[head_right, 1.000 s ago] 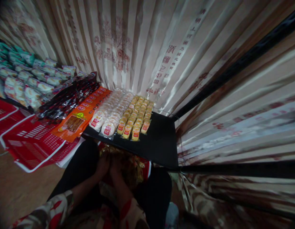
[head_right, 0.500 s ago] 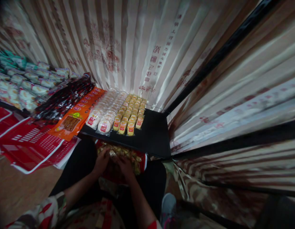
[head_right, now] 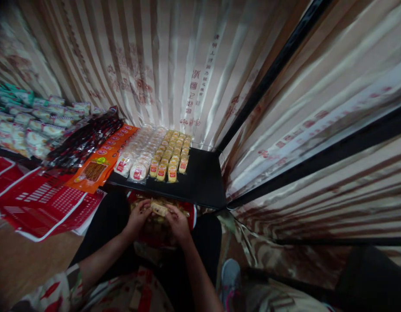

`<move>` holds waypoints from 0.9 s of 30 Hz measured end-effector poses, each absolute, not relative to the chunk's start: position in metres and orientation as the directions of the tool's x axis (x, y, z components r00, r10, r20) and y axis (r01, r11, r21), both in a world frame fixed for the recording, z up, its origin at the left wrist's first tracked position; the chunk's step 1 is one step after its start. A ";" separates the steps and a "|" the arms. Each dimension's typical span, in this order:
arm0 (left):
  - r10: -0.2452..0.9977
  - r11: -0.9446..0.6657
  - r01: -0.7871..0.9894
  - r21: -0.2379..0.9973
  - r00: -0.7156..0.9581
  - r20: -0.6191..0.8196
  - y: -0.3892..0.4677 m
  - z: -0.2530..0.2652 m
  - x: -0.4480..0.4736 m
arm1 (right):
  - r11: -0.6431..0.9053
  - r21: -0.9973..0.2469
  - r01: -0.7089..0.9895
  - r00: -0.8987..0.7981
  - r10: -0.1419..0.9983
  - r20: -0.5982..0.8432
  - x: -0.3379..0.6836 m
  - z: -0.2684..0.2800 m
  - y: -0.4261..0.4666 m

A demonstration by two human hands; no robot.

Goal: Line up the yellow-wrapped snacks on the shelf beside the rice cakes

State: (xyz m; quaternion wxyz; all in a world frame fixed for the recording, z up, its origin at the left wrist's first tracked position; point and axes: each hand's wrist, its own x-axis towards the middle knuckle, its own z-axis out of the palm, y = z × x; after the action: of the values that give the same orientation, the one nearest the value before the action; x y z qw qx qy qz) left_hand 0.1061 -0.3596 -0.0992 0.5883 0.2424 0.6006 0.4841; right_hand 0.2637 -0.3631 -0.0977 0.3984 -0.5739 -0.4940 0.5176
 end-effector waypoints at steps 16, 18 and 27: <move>0.905 0.326 -0.401 0.856 -0.131 -0.406 -0.358 -0.073 0.112 | 0.308 -0.714 0.629 -0.128 0.947 0.296 0.275 -0.102 -0.380; 0.912 0.314 -0.414 0.855 -0.117 -0.392 -0.358 -0.074 0.111 | 0.295 -0.731 0.615 -0.109 0.950 0.292 0.273 -0.100 -0.380; 0.924 0.297 -0.411 0.862 -0.104 -0.368 -0.354 -0.066 0.111 | 0.121 -0.968 0.219 -0.060 0.992 0.111 0.269 -0.087 -0.383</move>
State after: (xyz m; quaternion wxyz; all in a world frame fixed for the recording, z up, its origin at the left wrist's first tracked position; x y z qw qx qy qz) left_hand 0.1109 -0.3537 -0.0655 0.6207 0.2500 0.5133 0.5374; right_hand 0.2694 -0.3829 -0.0867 0.4577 -0.5107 -0.5927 0.4225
